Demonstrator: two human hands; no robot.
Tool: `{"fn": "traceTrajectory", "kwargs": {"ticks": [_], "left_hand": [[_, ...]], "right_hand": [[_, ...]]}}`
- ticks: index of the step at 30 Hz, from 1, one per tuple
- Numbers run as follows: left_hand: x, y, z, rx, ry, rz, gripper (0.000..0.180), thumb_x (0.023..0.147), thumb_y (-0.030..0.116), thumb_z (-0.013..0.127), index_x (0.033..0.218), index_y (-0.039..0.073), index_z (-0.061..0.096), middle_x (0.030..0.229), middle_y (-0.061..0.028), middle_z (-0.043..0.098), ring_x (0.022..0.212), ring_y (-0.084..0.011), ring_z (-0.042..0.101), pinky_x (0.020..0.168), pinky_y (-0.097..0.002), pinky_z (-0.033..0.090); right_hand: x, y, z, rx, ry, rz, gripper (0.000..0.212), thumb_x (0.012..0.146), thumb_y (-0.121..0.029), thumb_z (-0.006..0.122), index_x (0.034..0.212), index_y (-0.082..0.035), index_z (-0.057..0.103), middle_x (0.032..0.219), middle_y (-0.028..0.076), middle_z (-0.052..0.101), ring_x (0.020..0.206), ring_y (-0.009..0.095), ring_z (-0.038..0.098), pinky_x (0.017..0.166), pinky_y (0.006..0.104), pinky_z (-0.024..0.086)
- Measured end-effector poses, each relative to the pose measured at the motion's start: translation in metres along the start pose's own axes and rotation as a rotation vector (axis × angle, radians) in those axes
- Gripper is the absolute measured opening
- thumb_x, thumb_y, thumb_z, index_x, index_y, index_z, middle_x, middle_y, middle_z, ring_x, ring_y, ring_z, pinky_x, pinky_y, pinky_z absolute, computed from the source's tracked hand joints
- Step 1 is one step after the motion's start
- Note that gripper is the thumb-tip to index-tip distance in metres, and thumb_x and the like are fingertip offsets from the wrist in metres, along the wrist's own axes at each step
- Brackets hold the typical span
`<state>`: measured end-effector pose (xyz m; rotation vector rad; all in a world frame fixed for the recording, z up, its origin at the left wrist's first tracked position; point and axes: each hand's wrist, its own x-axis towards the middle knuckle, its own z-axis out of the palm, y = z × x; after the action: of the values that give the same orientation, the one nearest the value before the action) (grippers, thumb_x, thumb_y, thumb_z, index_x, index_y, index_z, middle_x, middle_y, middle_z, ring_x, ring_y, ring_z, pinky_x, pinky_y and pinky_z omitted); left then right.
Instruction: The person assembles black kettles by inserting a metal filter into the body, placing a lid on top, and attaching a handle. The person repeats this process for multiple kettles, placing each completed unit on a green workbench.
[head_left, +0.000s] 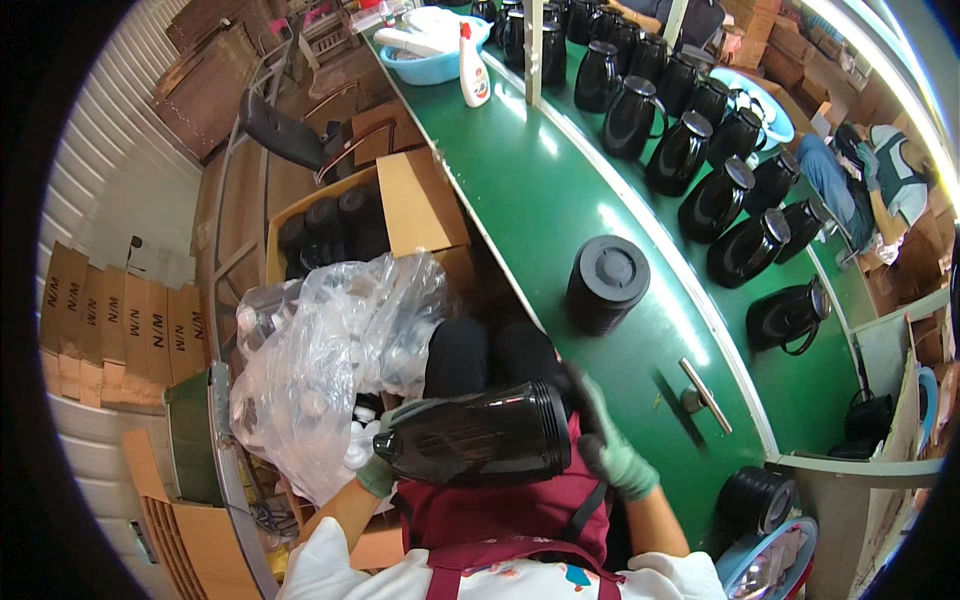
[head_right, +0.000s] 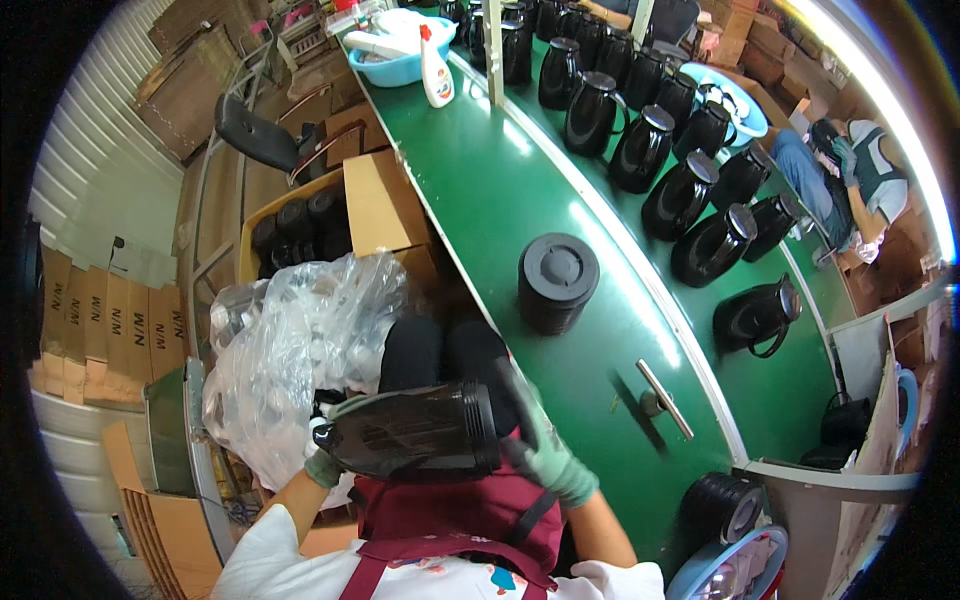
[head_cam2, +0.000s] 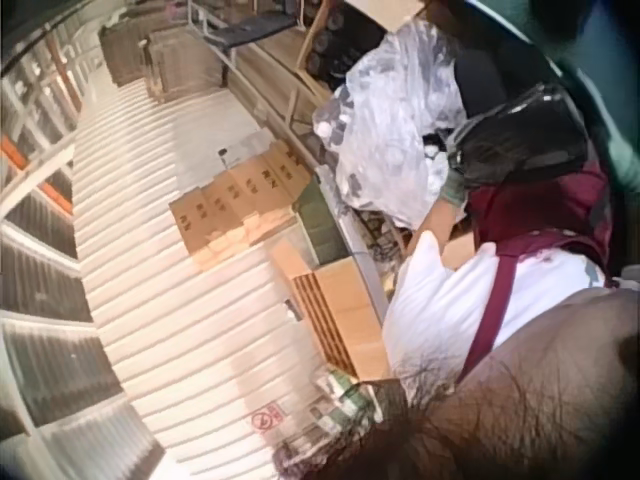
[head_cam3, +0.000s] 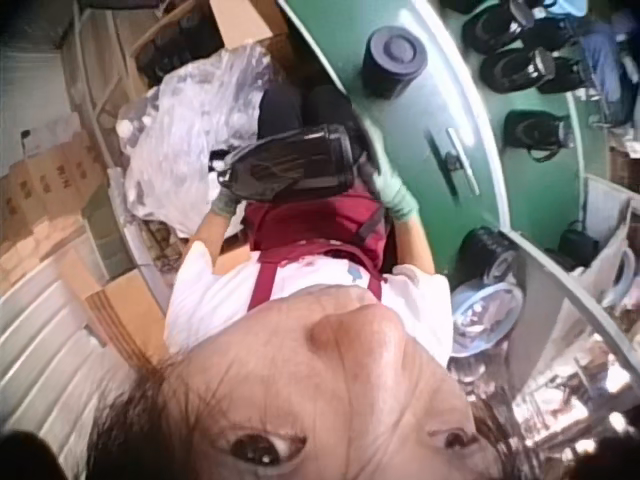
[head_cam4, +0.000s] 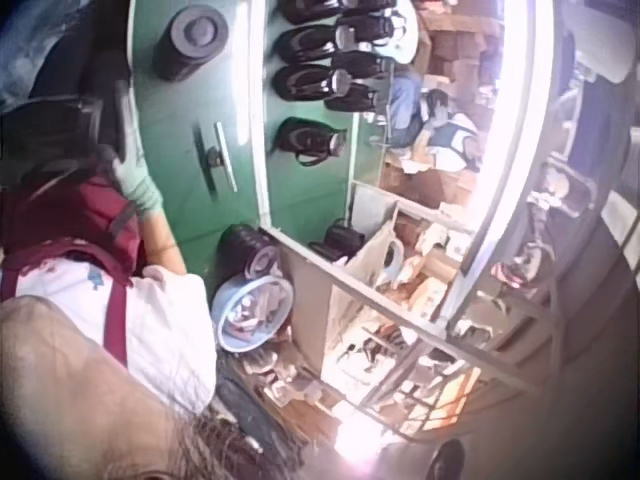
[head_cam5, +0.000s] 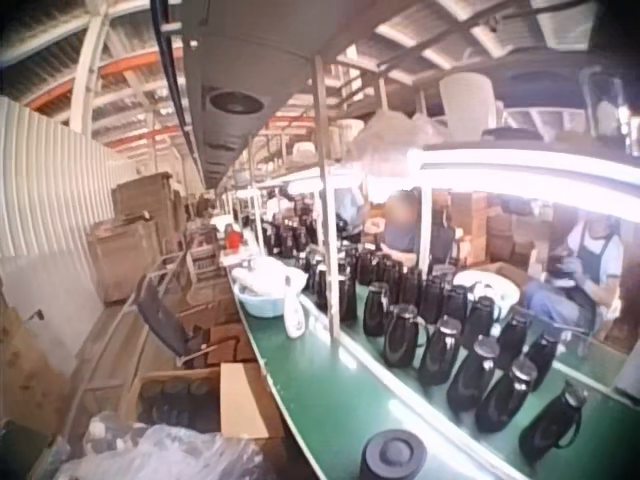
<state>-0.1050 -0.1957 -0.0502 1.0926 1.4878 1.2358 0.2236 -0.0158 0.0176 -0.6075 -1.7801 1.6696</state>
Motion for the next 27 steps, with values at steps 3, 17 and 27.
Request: {"fn": "traceTrajectory", "kwargs": {"ticks": [3, 17, 27], "left_hand": [[0.009, 0.045, 0.017, 0.026, -0.017, 0.11, 0.035, 0.097, 0.017, 0.062, 0.128, 0.002, 0.068, 0.121, -0.0095, 0.073, 0.107, -0.0231, 0.07, 0.097, -0.0365, 0.056], [0.015, 0.12, 0.015, 0.396, -0.019, 0.252, 0.042, 0.094, 0.025, 0.066, 0.126, -0.002, 0.068, 0.121, -0.0126, 0.073, 0.11, -0.027, 0.07, 0.099, -0.0402, 0.055], [0.024, 0.13, 0.015, 0.646, -0.031, 0.417, 0.052, 0.072, 0.014, 0.08, 0.123, 0.006, 0.071, 0.114, -0.0124, 0.074, 0.104, -0.033, 0.071, 0.09, -0.041, 0.056]], "right_hand": [[0.009, 0.001, 0.031, 0.261, 0.163, 0.155, 0.064, 0.102, -0.028, 0.048, 0.158, 0.001, 0.036, 0.156, 0.017, 0.045, 0.146, 0.028, 0.042, 0.124, 0.0374, 0.027], [-0.014, 0.043, 0.02, 0.255, 0.0, 0.38, 0.052, 0.11, -0.016, 0.042, 0.161, -0.004, 0.033, 0.16, 0.016, 0.04, 0.145, 0.025, 0.041, 0.122, 0.0389, 0.033], [0.012, 0.011, 0.031, 0.699, 0.159, 0.579, 0.058, 0.111, -0.04, 0.042, 0.154, -0.001, 0.045, 0.143, 0.013, 0.061, 0.129, 0.022, 0.059, 0.113, 0.0369, 0.045]]}}
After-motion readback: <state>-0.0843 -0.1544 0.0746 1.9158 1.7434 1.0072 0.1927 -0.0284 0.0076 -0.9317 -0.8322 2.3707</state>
